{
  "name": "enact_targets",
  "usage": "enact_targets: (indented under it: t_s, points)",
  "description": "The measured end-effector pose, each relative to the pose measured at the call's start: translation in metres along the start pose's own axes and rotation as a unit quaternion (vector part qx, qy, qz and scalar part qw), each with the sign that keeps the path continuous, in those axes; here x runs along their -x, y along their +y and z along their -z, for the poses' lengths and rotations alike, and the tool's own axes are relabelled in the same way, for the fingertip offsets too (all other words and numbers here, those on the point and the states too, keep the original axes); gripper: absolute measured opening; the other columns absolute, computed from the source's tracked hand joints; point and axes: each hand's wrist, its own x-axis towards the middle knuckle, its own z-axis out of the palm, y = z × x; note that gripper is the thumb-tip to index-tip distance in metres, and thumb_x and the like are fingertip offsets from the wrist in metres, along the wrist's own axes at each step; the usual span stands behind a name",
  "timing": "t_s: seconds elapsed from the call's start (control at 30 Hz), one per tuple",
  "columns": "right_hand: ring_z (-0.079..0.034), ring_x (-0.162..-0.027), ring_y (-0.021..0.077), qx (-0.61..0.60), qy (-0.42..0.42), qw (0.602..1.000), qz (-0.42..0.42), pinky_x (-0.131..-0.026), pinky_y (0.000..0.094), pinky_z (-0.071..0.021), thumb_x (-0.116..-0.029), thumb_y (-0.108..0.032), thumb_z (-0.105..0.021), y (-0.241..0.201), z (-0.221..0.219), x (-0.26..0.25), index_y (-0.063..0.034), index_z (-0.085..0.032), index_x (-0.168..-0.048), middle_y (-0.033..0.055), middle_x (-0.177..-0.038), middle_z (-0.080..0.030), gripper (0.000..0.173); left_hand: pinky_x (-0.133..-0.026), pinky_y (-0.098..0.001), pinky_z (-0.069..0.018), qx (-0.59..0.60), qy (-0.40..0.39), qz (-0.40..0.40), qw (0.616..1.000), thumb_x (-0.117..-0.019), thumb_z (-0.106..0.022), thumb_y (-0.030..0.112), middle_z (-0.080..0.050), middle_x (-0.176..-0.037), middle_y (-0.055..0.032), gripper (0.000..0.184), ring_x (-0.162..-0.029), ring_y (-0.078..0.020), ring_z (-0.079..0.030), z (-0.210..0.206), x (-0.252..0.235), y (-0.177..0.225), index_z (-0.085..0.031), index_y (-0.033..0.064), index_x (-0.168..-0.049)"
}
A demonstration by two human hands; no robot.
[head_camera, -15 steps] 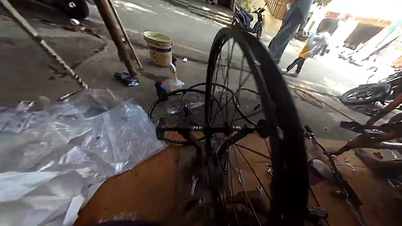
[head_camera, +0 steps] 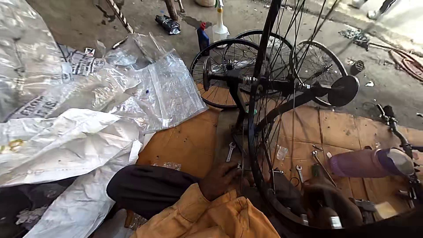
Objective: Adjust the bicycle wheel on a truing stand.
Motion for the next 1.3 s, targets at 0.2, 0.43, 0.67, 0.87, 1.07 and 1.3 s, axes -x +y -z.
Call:
enact_targets:
  t_s: [0.2,0.43,0.67,0.87,1.07,1.3]
  points:
    - [-0.065,-0.090,0.0005,0.059,0.027,0.996,0.056,-0.075,0.0162,-0.0546,-0.0905,-0.057,-0.070,-0.023,-0.023,0.006,-0.0225,-0.070,-0.109,-0.0105,-0.103,-0.068,0.039,-0.084,-0.0335,-0.0574,-0.026,0.001,-0.012,1.000,-0.1072,-0.050,0.034,-0.072,-0.095,0.0006,0.034,-0.089,-0.0089,-0.068,0.001,0.003,0.002,-0.073,0.0098,-0.109]
    - [-0.067,-0.093,0.0080,0.052,-0.017,0.993,0.105,-0.077,0.0227,-0.0578,-0.0875,-0.033,-0.079,-0.006,-0.020,0.012,-0.0164,-0.071,-0.106,-0.0033,-0.102,-0.070,0.026,-0.080,-0.0296,-0.0571,-0.061,0.023,-0.045,0.997,-0.1060,-0.051,0.033,-0.071,-0.090,0.0033,0.032,-0.085,-0.0042,-0.067,0.001,0.005,0.008,-0.074,0.0106,-0.105]
    - [-0.067,-0.091,0.0075,0.065,-0.017,0.992,0.103,-0.077,0.0218,-0.0577,-0.0888,-0.032,-0.079,-0.007,-0.023,0.012,-0.0151,-0.071,-0.103,-0.0036,-0.098,-0.070,0.024,-0.092,-0.0366,-0.0540,-0.129,0.020,-0.024,0.991,-0.1069,-0.050,0.037,-0.072,-0.107,-0.0027,0.037,-0.099,-0.0111,-0.067,0.002,0.006,0.009,-0.074,0.0103,-0.114]
    - [-0.067,-0.090,0.0076,0.051,-0.021,0.993,0.108,-0.077,0.0221,-0.0576,-0.0881,-0.032,-0.079,-0.008,-0.022,0.009,-0.0158,-0.070,-0.105,-0.0034,-0.099,-0.070,0.025,-0.080,-0.0365,-0.0566,-0.167,0.055,-0.100,0.979,-0.1058,-0.051,0.042,-0.071,-0.093,0.0019,0.037,-0.086,-0.0079,-0.066,0.002,0.005,-0.001,-0.075,0.0138,-0.104]
    - [-0.067,-0.092,0.0055,0.046,-0.019,0.993,0.108,-0.077,0.0200,-0.0570,-0.0879,-0.032,-0.080,-0.012,-0.022,0.007,-0.0166,-0.071,-0.106,-0.0052,-0.103,-0.069,0.025,-0.079,-0.0358,-0.0554,-0.172,0.048,-0.105,0.978,-0.1065,-0.049,0.043,-0.070,-0.091,0.0015,0.039,-0.084,-0.0082,-0.065,0.003,0.005,0.000,-0.075,0.0131,-0.103]
    - [-0.067,-0.089,0.0061,0.045,-0.016,0.992,0.115,-0.075,0.0200,-0.0574,-0.0891,-0.033,-0.078,-0.011,-0.019,0.009,-0.0164,-0.071,-0.105,-0.0048,-0.101,-0.070,0.025,-0.085,-0.0378,-0.0554,-0.176,0.040,-0.096,0.979,-0.1066,-0.048,0.045,-0.071,-0.095,0.0016,0.041,-0.091,-0.0090,-0.066,0.004,0.004,-0.003,-0.075,0.0142,-0.107]
